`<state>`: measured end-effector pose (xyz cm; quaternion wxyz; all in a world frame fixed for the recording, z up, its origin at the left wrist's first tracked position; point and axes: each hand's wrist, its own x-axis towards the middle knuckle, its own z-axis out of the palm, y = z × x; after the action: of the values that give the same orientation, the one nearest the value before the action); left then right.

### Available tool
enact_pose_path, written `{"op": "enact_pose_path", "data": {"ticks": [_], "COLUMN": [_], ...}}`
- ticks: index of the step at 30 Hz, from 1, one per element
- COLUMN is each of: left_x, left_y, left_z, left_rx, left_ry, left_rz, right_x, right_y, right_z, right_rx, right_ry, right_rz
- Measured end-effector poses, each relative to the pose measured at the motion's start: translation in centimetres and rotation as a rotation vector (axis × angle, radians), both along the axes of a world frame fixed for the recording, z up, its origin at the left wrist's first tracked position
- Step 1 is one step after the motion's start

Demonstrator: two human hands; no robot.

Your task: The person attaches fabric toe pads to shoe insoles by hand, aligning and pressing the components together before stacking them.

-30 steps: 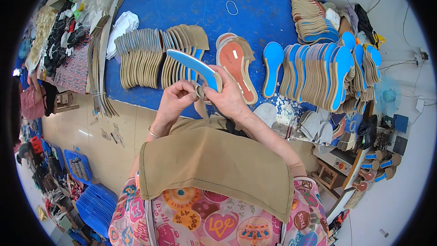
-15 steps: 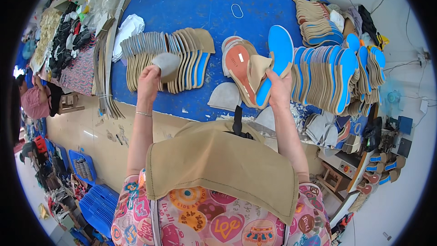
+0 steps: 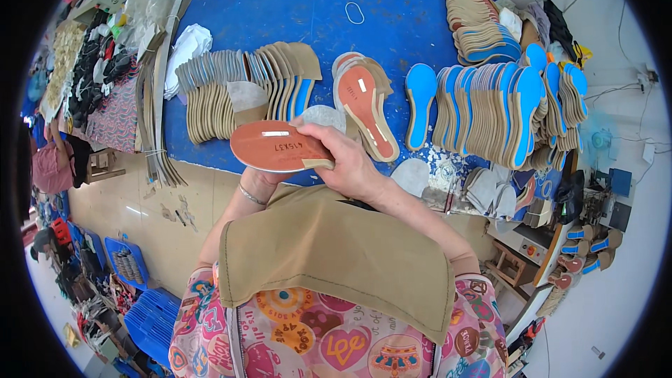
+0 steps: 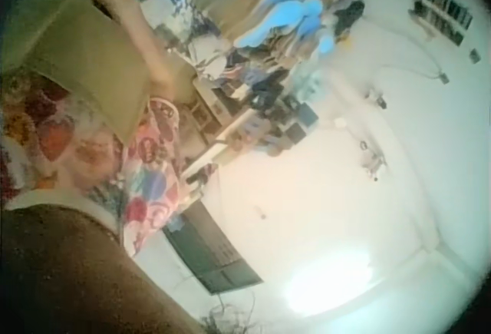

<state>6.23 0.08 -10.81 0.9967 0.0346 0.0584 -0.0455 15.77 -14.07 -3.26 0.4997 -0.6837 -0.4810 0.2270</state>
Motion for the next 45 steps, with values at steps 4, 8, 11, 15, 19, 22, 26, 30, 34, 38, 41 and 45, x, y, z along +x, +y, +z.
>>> {"op": "enact_pose_path", "data": {"ticks": [4,8,11,15,19,22,26,30,34,38,41,45], "left_x": [0.6,-0.9,-1.9,-1.9,-1.1,-0.6,-0.6,-0.8,-1.0,-0.9,-0.9,-0.9], "left_y": [-0.1,1.6,2.1,2.3,1.3,0.5,0.1,0.0,0.3,0.0,0.0,0.0], "left_z": [1.7,1.8,1.5,2.5,3.5,4.6,4.8,5.0,4.7,5.6,5.6,6.8], "left_rx": [0.095,-0.07,0.033,0.095,0.235,0.196,0.15,0.219,0.3,0.23,0.251,0.208], "left_ry": [0.239,0.191,0.15,0.083,0.039,-0.011,-0.054,-0.129,-0.219,-0.193,-0.183,-0.165], "left_rz": [-0.06,0.138,0.225,0.251,0.345,0.376,0.379,0.378,0.377,0.386,0.371,0.391], "right_x": [0.7,4.3,4.6,3.9,2.9,2.3,1.6,1.6,1.2,1.0,1.2,1.6], "right_y": [-0.4,-1.9,-4.0,-4.3,-3.3,-2.2,-1.0,-0.7,-0.3,0.2,0.0,-0.3], "right_z": [1.6,2.2,1.4,0.2,0.6,1.0,0.1,1.0,0.0,0.3,-0.6,-2.0], "right_rx": [-0.111,0.254,0.228,0.27,0.322,0.275,0.178,0.165,0.146,0.164,0.147,0.117], "right_ry": [0.366,0.937,1.106,0.947,1.056,1.129,1.007,1.051,1.057,1.074,1.074,1.043], "right_rz": [-0.039,-0.148,-0.441,-0.465,-0.331,-0.091,0.016,0.141,0.157,0.122,0.149,0.168]}}
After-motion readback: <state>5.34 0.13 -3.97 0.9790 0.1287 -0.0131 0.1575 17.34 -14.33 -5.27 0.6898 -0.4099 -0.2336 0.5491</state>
